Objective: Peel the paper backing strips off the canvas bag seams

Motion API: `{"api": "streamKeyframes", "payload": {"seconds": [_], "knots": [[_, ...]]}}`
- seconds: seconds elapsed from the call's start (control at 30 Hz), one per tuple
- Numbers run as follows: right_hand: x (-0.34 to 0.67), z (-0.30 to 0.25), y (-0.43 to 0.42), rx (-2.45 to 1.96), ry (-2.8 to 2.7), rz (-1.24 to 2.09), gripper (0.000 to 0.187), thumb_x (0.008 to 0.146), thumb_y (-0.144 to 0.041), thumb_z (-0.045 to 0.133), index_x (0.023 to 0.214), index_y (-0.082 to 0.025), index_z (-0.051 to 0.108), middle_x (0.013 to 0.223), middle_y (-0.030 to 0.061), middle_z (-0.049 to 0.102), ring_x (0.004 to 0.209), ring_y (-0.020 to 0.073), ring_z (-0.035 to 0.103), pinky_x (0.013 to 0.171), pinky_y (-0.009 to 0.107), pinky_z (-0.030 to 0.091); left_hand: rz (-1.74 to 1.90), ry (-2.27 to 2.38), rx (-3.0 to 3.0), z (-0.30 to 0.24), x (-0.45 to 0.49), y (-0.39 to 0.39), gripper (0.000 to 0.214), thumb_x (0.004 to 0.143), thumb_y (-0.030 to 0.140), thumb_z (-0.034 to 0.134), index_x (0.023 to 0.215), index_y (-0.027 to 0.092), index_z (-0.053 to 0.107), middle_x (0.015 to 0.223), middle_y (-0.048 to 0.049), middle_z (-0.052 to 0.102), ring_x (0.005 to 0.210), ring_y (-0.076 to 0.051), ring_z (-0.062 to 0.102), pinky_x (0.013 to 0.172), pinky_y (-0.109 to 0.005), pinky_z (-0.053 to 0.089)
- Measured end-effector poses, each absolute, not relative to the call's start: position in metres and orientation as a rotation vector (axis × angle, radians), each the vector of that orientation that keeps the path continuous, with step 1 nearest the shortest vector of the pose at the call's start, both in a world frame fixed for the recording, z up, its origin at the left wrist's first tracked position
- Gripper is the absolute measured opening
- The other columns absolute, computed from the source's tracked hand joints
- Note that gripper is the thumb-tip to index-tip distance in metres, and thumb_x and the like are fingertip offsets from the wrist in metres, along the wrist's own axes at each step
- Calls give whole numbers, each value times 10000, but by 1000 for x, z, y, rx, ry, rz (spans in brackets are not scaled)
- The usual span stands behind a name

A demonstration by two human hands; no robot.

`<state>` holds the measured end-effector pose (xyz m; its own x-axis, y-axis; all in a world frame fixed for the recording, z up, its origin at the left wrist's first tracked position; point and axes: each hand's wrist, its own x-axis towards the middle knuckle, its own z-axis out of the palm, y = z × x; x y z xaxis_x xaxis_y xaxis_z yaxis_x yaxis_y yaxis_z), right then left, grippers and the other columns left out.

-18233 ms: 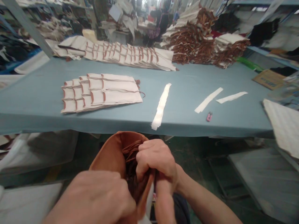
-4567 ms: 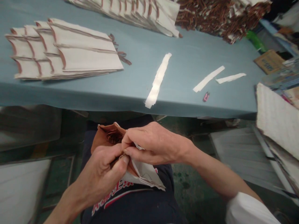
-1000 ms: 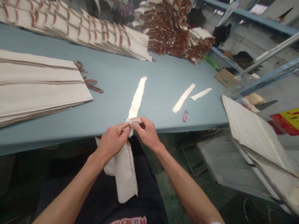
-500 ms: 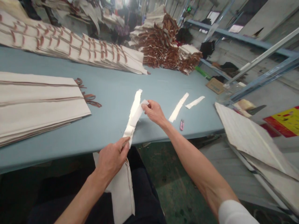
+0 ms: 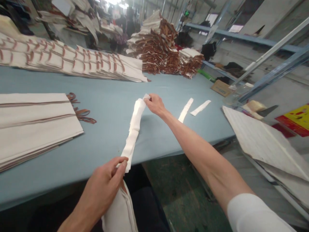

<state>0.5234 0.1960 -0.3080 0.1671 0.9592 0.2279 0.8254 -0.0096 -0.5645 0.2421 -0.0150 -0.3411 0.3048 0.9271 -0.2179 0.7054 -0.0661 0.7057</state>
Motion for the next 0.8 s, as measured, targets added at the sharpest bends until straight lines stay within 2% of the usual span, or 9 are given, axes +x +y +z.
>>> {"api": "streamKeyframes", "payload": {"seconds": [0.1,0.2,0.3,0.4,0.53,0.8], "knots": [[517,-312,192,-1818,-1743,318,195,1004,-301,608,827,-225,641,815,10,657,784,201,559,759,317,433,138,1558,2056,-328,241,-9,672,1057,546,313,1499,281,744,829,-67,872,839,-349,856,721,-384,564],[511,-314,186,-1784,-1774,336,194,997,-312,590,824,-232,629,808,7,655,772,197,556,741,309,425,-117,1544,2297,-323,256,12,608,1133,381,329,1687,300,566,933,-107,890,947,-354,871,792,-385,576],[510,-314,187,-1767,-1787,333,204,987,-321,587,803,-237,613,791,6,647,754,196,552,722,306,422,-187,1512,2367,-327,277,31,568,1148,320,407,1693,277,561,1047,-171,895,1012,-378,869,844,-411,605],[515,-312,197,-1770,-1779,297,193,977,-318,591,800,-242,609,792,15,651,757,203,549,725,308,430,-235,1522,2393,-334,289,37,559,1165,294,391,1694,239,562,1075,-217,888,1021,-421,870,859,-480,639],[527,-306,222,-1800,-1744,220,164,979,-291,578,827,-242,617,813,34,667,789,223,571,769,321,469,-277,1530,2404,-339,291,34,561,1173,282,394,1716,258,535,1071,-218,890,1014,-434,875,857,-517,666],[550,-293,266,-1831,-1730,68,175,992,-234,577,818,-255,591,881,90,708,920,298,657,883,404,527,-321,1533,2364,-344,289,35,582,1161,234,437,1738,280,500,1023,-194,903,984,-407,887,819,-473,672]]}}
